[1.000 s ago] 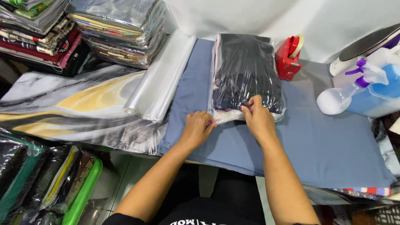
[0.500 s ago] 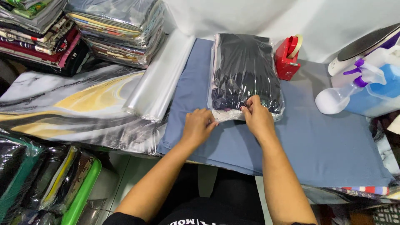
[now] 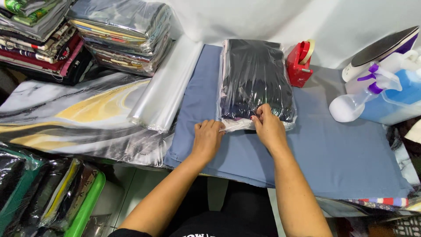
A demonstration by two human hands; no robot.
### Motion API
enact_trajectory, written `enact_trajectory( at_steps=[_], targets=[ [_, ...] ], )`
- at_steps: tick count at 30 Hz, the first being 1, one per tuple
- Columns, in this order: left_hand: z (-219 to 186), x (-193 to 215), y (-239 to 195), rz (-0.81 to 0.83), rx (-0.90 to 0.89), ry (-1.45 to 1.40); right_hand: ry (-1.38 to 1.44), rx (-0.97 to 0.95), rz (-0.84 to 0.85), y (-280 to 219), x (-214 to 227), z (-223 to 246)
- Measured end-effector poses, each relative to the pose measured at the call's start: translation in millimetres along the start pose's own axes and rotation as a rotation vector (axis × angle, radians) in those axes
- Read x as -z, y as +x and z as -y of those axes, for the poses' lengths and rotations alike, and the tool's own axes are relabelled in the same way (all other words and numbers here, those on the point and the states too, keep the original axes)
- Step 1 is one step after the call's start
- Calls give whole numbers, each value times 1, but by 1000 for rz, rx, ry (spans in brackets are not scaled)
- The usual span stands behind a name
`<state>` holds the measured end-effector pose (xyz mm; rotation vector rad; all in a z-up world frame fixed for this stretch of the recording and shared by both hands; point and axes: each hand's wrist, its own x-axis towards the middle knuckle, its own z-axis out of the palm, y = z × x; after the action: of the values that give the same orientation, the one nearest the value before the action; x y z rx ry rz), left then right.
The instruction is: Packaging a stack of folded clothes into a plastic bag and sealing it with tape.
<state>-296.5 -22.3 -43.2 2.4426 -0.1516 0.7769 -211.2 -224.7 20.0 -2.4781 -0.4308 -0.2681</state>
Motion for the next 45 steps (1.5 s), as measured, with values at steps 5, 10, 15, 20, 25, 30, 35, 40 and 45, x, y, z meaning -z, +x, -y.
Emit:
enact_trajectory(
  at_steps=[5, 10, 15, 20, 25, 30, 35, 40, 45],
  targets=[
    [0, 4, 10, 80, 45, 11, 7, -8, 6, -1, 2, 4],
    [1, 10, 20, 289, 249, -228, -20, -28, 14, -1, 1, 8],
    [17, -5, 17, 229, 211, -432, -64, -11, -20, 0, -2, 7],
    [24, -4, 9, 292, 226, -683, -56, -40, -30, 1, 0, 9],
    [19, 7, 1, 236, 195, -760, -57, -61, -34, 3, 0, 6],
    [-15, 25, -6, -185, 31, -384, -54, -56, -18, 4, -3, 0],
    [-16, 15, -12, -122, 22, -341, -60, -70, -20, 4, -2, 0],
    [-29, 11, -6, -128, 201, -425, -49, -71, -24, 4, -6, -3],
    [-18, -3, -7, -102, 255, -568, -42, -24, -68, 5, -6, -9]
  ],
)
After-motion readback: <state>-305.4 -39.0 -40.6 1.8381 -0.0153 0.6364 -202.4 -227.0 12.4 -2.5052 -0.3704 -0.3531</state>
